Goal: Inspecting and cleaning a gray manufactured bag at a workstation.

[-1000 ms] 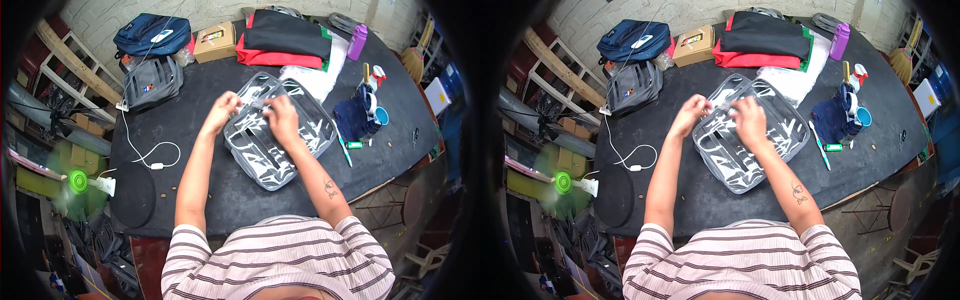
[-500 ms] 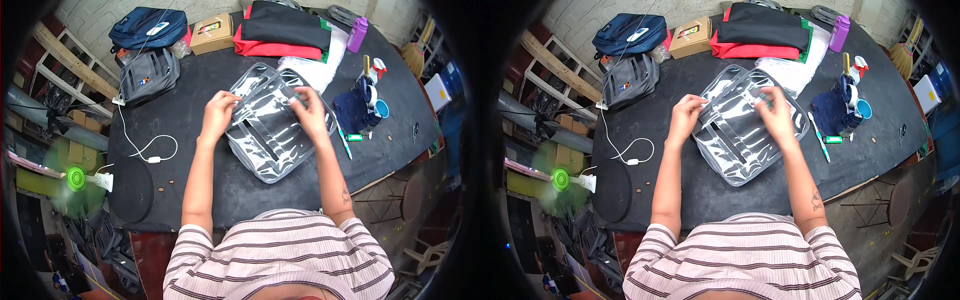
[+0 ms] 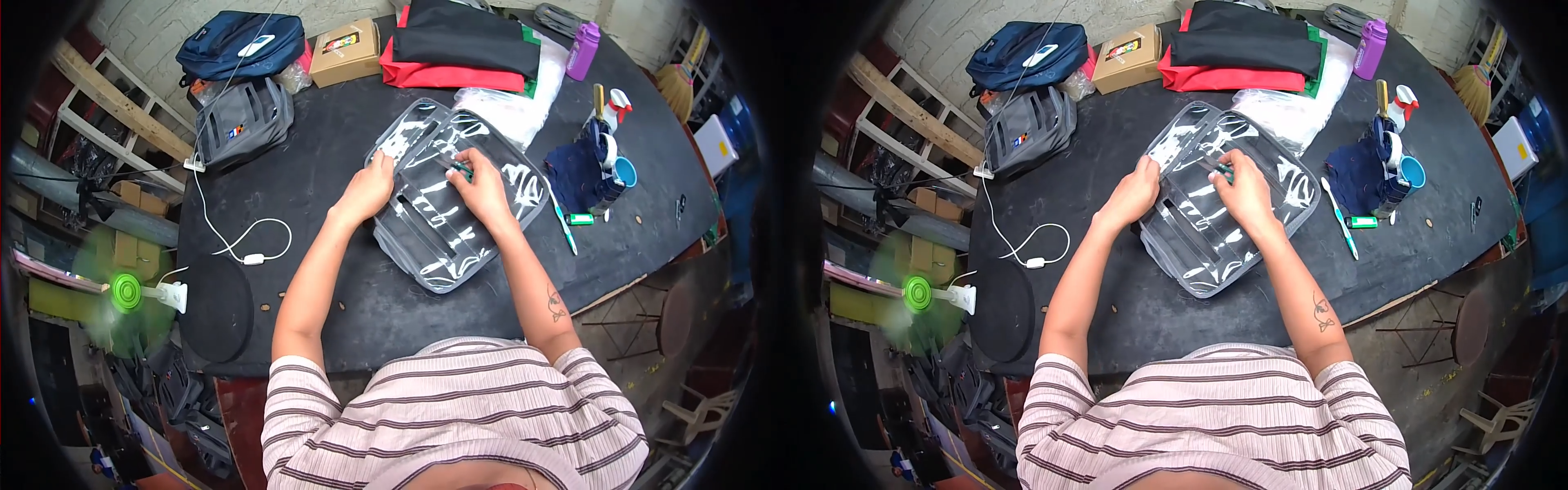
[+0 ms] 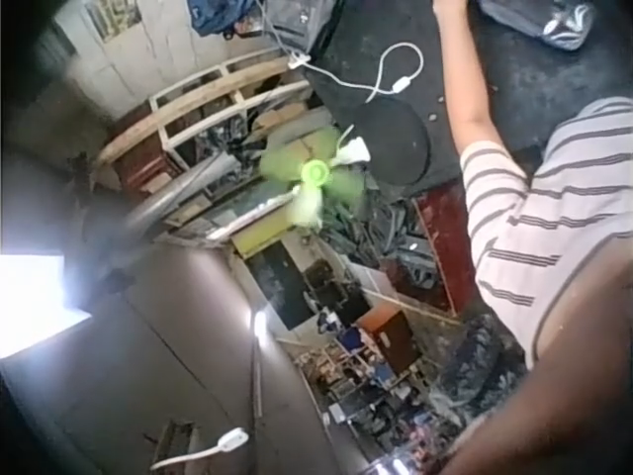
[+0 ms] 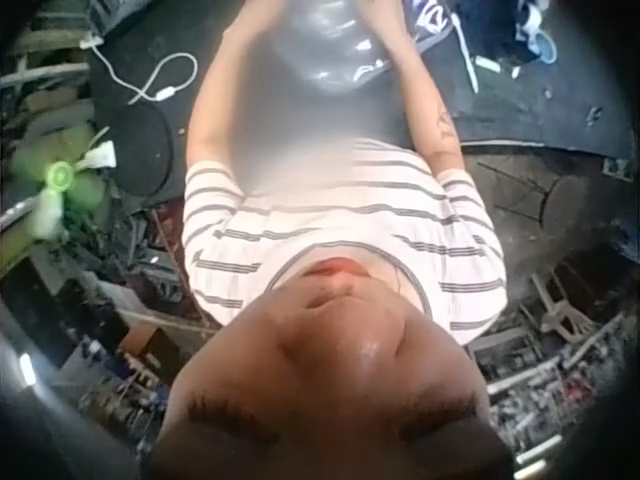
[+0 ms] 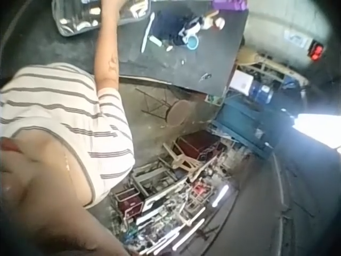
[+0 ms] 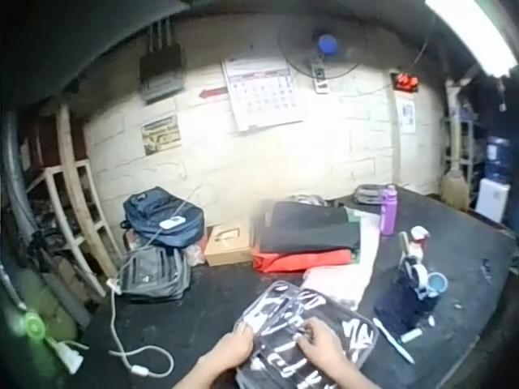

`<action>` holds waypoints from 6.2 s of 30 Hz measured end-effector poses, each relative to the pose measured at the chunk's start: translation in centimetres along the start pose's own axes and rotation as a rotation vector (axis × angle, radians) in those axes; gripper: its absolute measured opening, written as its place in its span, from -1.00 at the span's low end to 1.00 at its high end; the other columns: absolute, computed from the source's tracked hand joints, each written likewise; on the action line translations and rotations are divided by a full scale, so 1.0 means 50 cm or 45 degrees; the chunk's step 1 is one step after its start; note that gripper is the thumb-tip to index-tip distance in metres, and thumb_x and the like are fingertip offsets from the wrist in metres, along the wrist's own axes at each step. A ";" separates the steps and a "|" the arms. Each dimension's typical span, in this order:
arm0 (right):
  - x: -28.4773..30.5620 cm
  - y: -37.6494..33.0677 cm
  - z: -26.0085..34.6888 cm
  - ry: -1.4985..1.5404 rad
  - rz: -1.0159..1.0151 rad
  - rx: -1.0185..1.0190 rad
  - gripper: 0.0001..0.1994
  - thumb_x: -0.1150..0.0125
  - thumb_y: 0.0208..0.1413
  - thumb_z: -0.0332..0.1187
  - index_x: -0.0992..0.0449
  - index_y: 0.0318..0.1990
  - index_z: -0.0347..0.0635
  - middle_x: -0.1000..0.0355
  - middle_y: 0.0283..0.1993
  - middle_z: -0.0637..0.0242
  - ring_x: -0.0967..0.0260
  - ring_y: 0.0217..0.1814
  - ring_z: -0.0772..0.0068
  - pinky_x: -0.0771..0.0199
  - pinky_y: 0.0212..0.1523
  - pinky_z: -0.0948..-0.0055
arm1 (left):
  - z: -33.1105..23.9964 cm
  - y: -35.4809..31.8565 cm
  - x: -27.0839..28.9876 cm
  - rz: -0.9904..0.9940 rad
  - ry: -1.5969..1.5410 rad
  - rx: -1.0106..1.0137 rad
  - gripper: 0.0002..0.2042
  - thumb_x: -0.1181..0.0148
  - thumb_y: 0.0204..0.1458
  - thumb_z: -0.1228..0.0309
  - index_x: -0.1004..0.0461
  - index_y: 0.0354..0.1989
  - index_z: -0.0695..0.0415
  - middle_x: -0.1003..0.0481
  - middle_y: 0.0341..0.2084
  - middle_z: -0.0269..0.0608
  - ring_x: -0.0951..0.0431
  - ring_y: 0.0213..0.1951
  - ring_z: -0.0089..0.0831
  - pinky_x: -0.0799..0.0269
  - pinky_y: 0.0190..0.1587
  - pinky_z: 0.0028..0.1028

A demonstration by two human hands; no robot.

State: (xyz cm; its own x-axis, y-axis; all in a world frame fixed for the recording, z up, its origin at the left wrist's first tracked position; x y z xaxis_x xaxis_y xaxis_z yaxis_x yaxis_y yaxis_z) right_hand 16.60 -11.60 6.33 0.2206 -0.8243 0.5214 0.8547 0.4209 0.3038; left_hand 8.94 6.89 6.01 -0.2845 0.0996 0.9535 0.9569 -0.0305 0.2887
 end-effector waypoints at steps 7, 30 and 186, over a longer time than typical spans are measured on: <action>-0.042 -0.008 0.076 -0.227 0.057 0.239 -0.78 -0.28 -0.09 -0.37 -0.47 -0.24 -0.16 -0.41 -0.28 0.17 -0.42 -0.21 0.10 -0.39 -0.18 0.19 | 0.081 0.000 -0.034 0.111 -1.205 0.370 -0.92 0.01 0.14 0.46 -0.33 -0.30 0.21 -0.31 -0.46 -0.46 -0.27 -0.35 -0.73 -0.24 -0.27 -0.64; -0.098 -0.009 0.098 -0.359 -0.074 0.525 -0.88 -0.25 -0.11 -0.39 -0.47 -0.37 -0.13 -0.38 -0.40 0.27 -0.39 -0.26 0.18 -0.32 -0.23 0.22 | 0.070 0.003 -0.011 -0.160 -0.875 0.432 -0.89 -0.02 0.11 0.49 -0.38 -0.35 0.31 -0.42 -0.52 -0.09 -0.43 -0.42 -0.34 -0.32 -0.27 -0.40; 0.022 -0.325 -0.099 1.257 -0.155 -0.726 -0.76 -0.18 0.05 -0.53 -0.20 -0.43 -0.03 -0.42 -0.50 0.43 -0.04 -0.67 0.81 0.02 -0.69 0.73 | -0.317 -0.107 -0.018 -0.043 -0.409 -0.443 -0.90 -0.18 -0.11 0.46 -0.41 -0.48 0.18 -0.26 0.13 -0.19 0.04 0.34 -0.13 0.27 0.30 0.21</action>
State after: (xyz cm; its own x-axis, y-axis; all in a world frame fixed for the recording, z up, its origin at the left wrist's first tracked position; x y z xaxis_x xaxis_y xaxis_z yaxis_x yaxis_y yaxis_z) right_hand 5.31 -21.21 -1.98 0.1791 -0.8913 -0.4166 0.9287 0.2929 -0.2274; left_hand 3.13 -8.79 5.00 -0.2305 0.4068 0.8840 0.8555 -0.3481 0.3833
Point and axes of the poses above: each hand's wrist, its own y-axis towards the middle knuckle, its own x-axis out of the back of the hand, z = x × y, the point moved 6 cm from there along y, towards the middle knuckle
